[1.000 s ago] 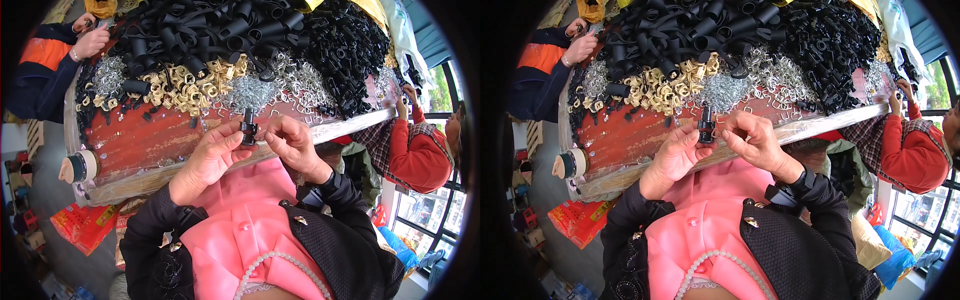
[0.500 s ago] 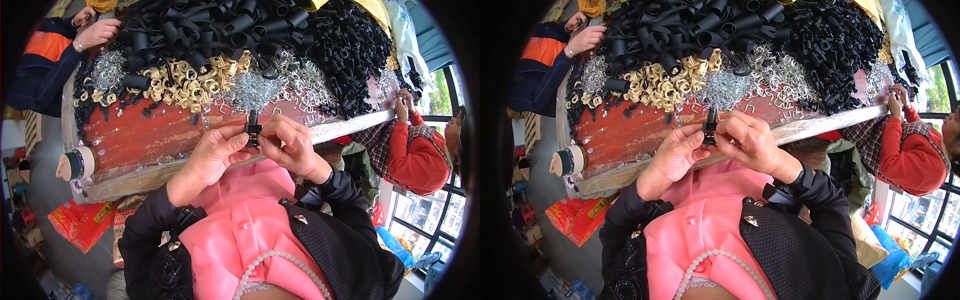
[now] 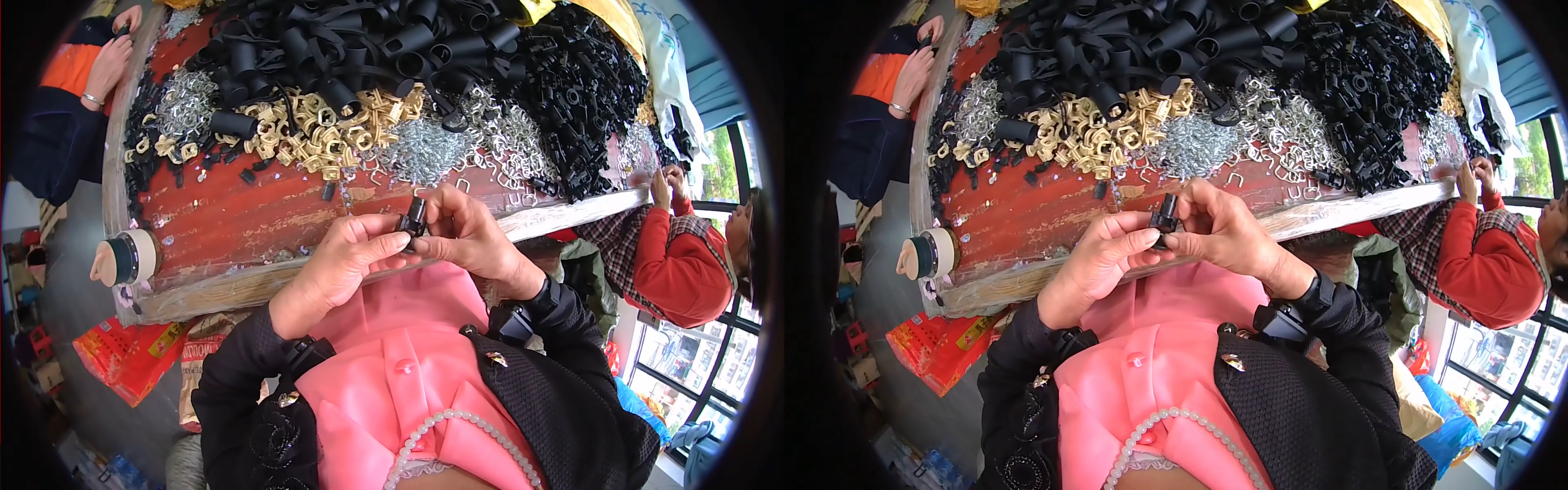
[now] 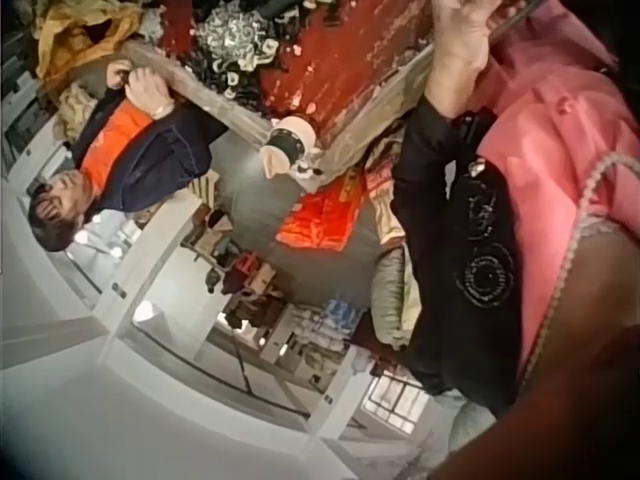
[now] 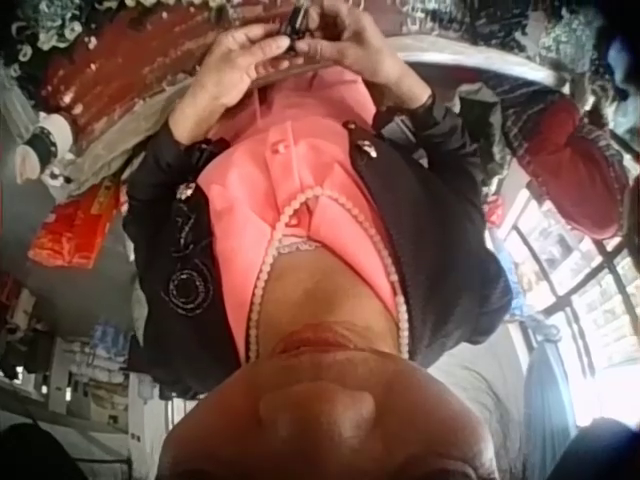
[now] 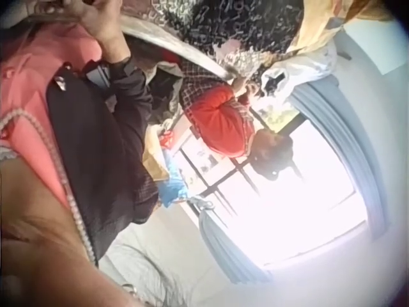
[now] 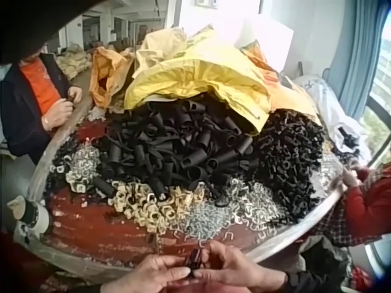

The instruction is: The person assembles components by hand, picking up a black plastic part and inserting a small metal piece into it. They then fit a beige plastic clip onto the assembly and slide the unit into a larger black plastic sleeve, repeating the process.

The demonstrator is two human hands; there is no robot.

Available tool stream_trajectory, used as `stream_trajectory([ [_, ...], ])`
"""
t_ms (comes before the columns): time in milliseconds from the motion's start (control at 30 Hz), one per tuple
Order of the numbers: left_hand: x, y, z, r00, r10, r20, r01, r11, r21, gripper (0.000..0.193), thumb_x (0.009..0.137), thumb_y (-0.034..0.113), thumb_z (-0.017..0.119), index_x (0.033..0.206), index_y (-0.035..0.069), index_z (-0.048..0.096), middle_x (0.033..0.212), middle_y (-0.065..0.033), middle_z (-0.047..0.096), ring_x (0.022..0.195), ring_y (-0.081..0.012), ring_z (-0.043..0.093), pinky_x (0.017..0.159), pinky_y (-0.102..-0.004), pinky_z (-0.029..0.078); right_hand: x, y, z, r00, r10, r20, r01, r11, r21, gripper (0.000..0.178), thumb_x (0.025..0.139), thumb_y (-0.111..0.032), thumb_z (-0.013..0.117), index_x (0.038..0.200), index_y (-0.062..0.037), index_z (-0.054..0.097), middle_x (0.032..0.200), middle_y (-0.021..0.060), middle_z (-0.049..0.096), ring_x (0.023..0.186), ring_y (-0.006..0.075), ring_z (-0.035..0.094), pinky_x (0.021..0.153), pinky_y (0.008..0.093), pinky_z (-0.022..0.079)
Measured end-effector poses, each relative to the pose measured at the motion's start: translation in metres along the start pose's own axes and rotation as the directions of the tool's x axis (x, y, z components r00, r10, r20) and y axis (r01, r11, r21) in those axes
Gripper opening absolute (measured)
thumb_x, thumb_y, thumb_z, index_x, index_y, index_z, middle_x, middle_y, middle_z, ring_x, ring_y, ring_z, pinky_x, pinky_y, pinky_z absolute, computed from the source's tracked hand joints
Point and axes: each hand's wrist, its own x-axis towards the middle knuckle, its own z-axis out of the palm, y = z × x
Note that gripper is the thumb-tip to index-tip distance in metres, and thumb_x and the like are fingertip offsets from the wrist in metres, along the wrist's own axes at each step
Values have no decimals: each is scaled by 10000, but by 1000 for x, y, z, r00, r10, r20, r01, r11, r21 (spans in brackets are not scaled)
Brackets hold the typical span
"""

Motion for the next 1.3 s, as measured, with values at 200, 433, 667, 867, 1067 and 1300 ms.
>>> stream_trajectory([
  [200, -20, 26, -26, 878, 479, -5, -313, 582, 750, 299, 769, 142, 601, 1029, 1, 559, 913, -73, 598, 855, -156, 559, 707, -276, 456, 9, 4, -2, 971, 53, 233, 11, 965, -263, 188, 781, -146, 617, 789, -31, 470, 609, -13, 463, 568, 45, 419, 501, 223, 366],
  [433, 10, 36, -59, 694, 633, 343, -274, -209, 939, 309, 748, 133, 613, 1018, -6, 559, 873, -108, 601, 868, -197, 555, 723, -315, 445, 20, 4, 4, 974, 15, 228, 78, 915, -395, 184, 786, -148, 608, 817, -18, 483, 629, 7, 492, 569, 66, 440, 507, 234, 379],
  [667, 3, 44, -54, 922, 362, -135, -298, 889, 348, 246, 800, 104, 562, 1017, -11, 559, 942, -101, 603, 823, -148, 576, 720, -275, 470, 19, -4, -3, 990, -134, 47, 139, 846, -514, 181, 796, -142, 597, 869, -13, 494, 654, 13, 506, 597, 65, 464, 528, 214, 381],
  [867, -7, 36, -32, 986, 161, -51, -161, 987, -9, 260, 812, 111, 554, 1044, -7, 543, 955, -86, 599, 839, -140, 577, 750, -253, 465, 24, -11, 9, 942, -331, 60, 306, 768, -562, 253, 799, -153, 598, 958, 3, 477, 704, 33, 539, 649, 60, 506, 556, 209, 404],
  [1067, -1, 26, -14, 974, 223, 34, -216, 965, -146, 261, 806, 105, 560, 1039, -10, 544, 966, -84, 594, 891, -163, 573, 782, -262, 462, 18, 10, 7, 987, -160, 11, 159, 971, -179, 218, 812, -127, 577, 961, -5, 473, 766, 22, 553, 688, 75, 528, 602, 215, 427],
  [1300, 1, 21, -20, 976, 201, -81, -209, 970, -121, 276, 802, 115, 566, 1046, -6, 522, 984, -124, 586, 899, -214, 582, 770, -283, 487, 16, -7, -5, 966, -255, -32, 255, 967, -12, 118, 847, -128, 526, 870, -14, 504, 739, 5, 529, 627, 52, 471, 565, 190, 387],
])
